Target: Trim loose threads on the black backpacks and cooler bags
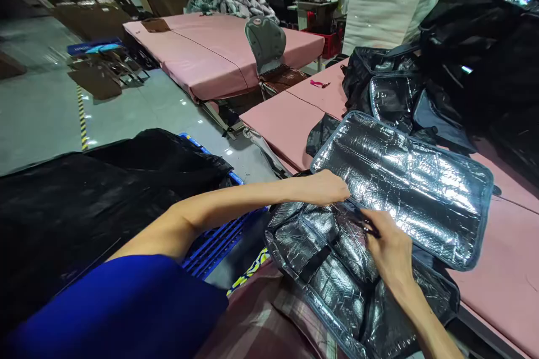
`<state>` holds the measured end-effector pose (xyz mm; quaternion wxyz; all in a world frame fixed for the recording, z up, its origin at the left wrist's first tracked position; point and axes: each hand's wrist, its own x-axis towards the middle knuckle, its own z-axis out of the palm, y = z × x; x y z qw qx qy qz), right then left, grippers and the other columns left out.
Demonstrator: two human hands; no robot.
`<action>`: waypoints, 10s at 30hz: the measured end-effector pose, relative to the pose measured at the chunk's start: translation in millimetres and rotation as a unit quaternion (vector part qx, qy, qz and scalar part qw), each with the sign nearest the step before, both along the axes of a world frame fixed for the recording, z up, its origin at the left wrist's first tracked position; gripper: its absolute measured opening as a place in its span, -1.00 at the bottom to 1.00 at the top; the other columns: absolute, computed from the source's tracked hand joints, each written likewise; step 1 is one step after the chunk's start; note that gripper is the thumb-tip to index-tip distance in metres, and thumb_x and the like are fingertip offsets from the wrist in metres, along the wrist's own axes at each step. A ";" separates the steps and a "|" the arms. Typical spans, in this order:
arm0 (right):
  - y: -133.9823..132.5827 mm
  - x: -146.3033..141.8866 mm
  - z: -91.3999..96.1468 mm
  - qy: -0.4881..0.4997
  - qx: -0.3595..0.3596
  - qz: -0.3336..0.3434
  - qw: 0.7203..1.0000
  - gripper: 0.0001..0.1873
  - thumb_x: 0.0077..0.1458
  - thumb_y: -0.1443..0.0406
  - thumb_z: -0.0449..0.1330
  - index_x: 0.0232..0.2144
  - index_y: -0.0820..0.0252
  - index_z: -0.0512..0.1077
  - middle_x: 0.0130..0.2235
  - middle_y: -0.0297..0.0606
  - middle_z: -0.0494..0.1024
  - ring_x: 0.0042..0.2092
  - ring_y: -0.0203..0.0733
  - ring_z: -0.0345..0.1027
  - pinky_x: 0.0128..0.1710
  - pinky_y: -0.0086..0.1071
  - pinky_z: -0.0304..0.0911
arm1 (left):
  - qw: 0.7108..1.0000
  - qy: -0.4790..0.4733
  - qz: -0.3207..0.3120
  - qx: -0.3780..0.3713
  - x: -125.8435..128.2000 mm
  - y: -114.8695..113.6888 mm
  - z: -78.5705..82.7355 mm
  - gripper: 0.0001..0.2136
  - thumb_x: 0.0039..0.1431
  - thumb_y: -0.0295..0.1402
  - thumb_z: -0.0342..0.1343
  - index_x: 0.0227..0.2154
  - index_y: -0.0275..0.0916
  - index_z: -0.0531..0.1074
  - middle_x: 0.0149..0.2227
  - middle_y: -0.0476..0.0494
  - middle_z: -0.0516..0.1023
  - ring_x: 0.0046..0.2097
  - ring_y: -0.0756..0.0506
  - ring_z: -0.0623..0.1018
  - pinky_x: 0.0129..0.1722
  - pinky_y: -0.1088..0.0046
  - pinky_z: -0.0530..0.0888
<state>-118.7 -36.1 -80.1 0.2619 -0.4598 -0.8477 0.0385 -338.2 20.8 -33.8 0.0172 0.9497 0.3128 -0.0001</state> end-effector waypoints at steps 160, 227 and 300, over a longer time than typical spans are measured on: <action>-30.3 31.2 19.5 -0.070 -0.051 -0.166 0.982 -0.68 0.17 0.10 -0.04 -0.32 0.09 0.44 -0.37 -0.33 0.53 -0.42 -0.22 0.39 -0.54 -0.43 0.02 | 0.976 -0.199 0.040 -0.079 30.8 -58.3 -37.6 -0.81 0.24 -0.49 -0.19 -0.25 -0.32 0.33 -0.23 -0.14 0.41 -0.20 0.02 0.41 -0.23 0.53 0.37; -12.8 30.2 13.6 0.167 -0.201 -0.140 0.955 -0.61 0.02 -0.03 0.10 -0.30 0.10 0.47 -0.31 -0.31 0.55 -0.37 -0.18 0.38 -0.38 -0.36 0.20 | 0.836 -0.318 0.118 -0.430 20.2 -51.5 0.0 -0.72 0.17 -0.26 -0.06 -0.54 -0.30 0.41 -0.45 -0.03 0.44 -0.38 0.03 0.39 -0.33 0.55 0.30; 53.3 33.8 60.8 0.101 -0.358 -0.007 0.928 -0.58 -0.16 -0.02 0.19 -0.46 0.23 0.49 -0.45 -0.23 0.53 -0.40 -0.13 0.37 -0.40 -0.33 0.27 | 0.984 -0.171 0.032 0.037 -10.7 12.7 16.3 -0.85 0.20 -0.33 0.01 -0.35 -0.21 0.47 -0.32 -0.09 0.47 -0.26 -0.05 0.35 -0.31 0.42 0.20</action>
